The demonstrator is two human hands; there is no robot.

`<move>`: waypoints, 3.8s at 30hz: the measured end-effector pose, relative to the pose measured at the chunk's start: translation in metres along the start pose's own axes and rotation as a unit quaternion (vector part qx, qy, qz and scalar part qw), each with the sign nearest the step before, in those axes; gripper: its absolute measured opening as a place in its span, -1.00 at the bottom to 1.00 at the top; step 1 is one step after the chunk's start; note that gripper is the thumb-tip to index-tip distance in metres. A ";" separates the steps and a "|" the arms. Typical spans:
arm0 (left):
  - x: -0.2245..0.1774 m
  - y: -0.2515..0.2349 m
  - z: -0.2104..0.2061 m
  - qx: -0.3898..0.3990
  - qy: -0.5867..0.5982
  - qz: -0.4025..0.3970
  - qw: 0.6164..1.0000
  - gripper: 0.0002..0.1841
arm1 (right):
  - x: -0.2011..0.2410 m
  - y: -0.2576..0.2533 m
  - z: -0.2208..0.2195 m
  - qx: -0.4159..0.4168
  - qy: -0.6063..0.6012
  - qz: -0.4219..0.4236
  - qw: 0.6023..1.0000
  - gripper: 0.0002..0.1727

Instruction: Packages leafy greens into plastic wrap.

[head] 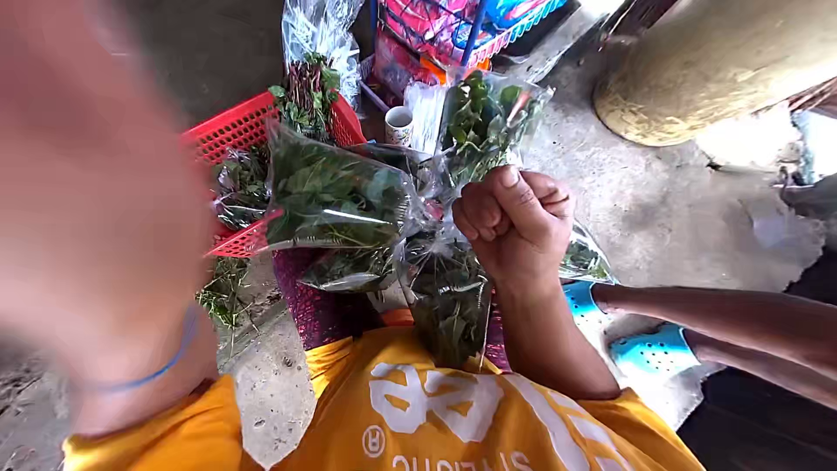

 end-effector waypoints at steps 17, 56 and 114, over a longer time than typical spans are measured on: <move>-0.134 0.001 -0.187 0.461 0.210 0.034 0.862 -0.91 | -0.013 0.003 0.008 -0.067 -0.035 -0.036 0.997 -0.50; -0.175 0.044 -0.149 0.170 0.145 0.001 0.975 -0.81 | 0.008 -0.001 0.001 -0.108 -0.136 -0.087 0.981 -0.43; -0.105 -0.005 -0.189 0.240 0.081 0.082 0.964 -0.87 | -0.044 -0.003 0.015 -0.097 0.196 -0.131 0.967 -0.73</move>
Point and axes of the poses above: each hand's wrist, its own y-axis away from the middle knuckle, its own z-axis out of the back of the hand, x = y × z, the point moved 7 cm from there along -y, towards the middle knuckle, and after that the axes turned 10 degrees about y, right-handed, at the moved point
